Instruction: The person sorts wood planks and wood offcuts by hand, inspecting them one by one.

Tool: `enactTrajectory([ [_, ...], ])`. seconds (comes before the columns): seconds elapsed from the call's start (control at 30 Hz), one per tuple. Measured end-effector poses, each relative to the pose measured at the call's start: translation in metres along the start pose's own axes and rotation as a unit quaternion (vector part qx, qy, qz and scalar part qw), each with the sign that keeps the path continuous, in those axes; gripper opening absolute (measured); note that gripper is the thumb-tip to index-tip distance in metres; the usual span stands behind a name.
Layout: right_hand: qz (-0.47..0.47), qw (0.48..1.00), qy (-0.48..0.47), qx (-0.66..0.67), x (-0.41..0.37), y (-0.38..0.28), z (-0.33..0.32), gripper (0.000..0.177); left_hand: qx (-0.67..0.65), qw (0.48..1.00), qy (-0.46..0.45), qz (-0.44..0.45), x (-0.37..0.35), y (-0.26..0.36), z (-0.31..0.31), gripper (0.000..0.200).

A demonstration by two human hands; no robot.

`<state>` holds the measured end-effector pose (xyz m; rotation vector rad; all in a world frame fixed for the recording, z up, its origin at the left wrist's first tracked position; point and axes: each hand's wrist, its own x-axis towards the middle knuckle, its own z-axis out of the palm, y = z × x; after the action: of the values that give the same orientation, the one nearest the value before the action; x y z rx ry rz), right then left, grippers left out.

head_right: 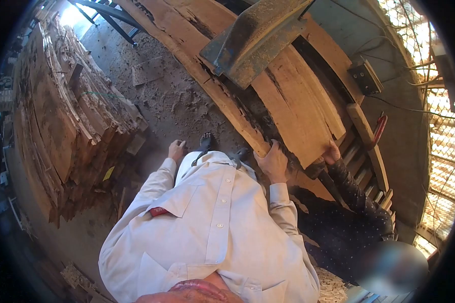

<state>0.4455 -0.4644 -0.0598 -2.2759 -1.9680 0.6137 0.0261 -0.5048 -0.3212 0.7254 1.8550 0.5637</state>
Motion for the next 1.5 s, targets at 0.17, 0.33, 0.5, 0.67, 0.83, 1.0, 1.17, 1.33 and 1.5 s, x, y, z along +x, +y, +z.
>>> enactTrajectory([
  [0.17, -0.008, 1.0, 0.017, -0.011, 0.0, 0.0, 0.006, 0.079, 0.048, 0.976, 0.11, 0.184, 0.027, 0.103, -0.016, 0.036],
  [0.33, -0.016, 1.0, 0.011, -0.022, 0.001, -0.004, 0.001, 0.083, -0.042, 0.927, 0.206, 0.31, 0.005, 0.26, -0.046, 0.037],
  [0.5, -0.076, 0.994, 0.033, -0.07, -0.003, 0.004, -0.006, 0.083, 0.046, 0.851, 0.285, 0.439, 0.032, 0.359, -0.065, 0.04],
  [0.67, 0.027, 0.999, -0.014, 0.043, -0.004, 0.016, -0.017, 0.077, 0.147, 0.788, 0.25, 0.543, 0.075, 0.416, -0.065, 0.042],
  [0.83, 0.114, 0.989, -0.086, -0.04, -0.001, 0.028, -0.029, 0.075, 0.249, 0.758, 0.21, 0.565, 0.126, 0.439, -0.043, 0.057],
  [1.0, 0.069, 0.997, -0.039, 0.0, 0.01, 0.081, 0.01, 0.074, 0.357, 0.755, 0.209, 0.509, 0.135, 0.432, -0.015, 0.078],
  [1.17, 0.09, 0.989, -0.092, 0.074, 0.017, 0.083, 0.009, 0.07, 0.411, 0.733, 0.223, 0.493, 0.136, 0.437, -0.011, 0.085],
  [1.33, 0.153, 0.976, -0.132, 0.081, 0.019, 0.061, -0.007, 0.071, 0.426, 0.725, 0.247, 0.481, 0.13, 0.44, -0.002, 0.084],
  [1.5, 0.185, 0.959, -0.167, 0.13, 0.014, 0.057, -0.015, 0.067, 0.403, 0.733, 0.242, 0.492, 0.133, 0.447, 0.001, 0.089],
])
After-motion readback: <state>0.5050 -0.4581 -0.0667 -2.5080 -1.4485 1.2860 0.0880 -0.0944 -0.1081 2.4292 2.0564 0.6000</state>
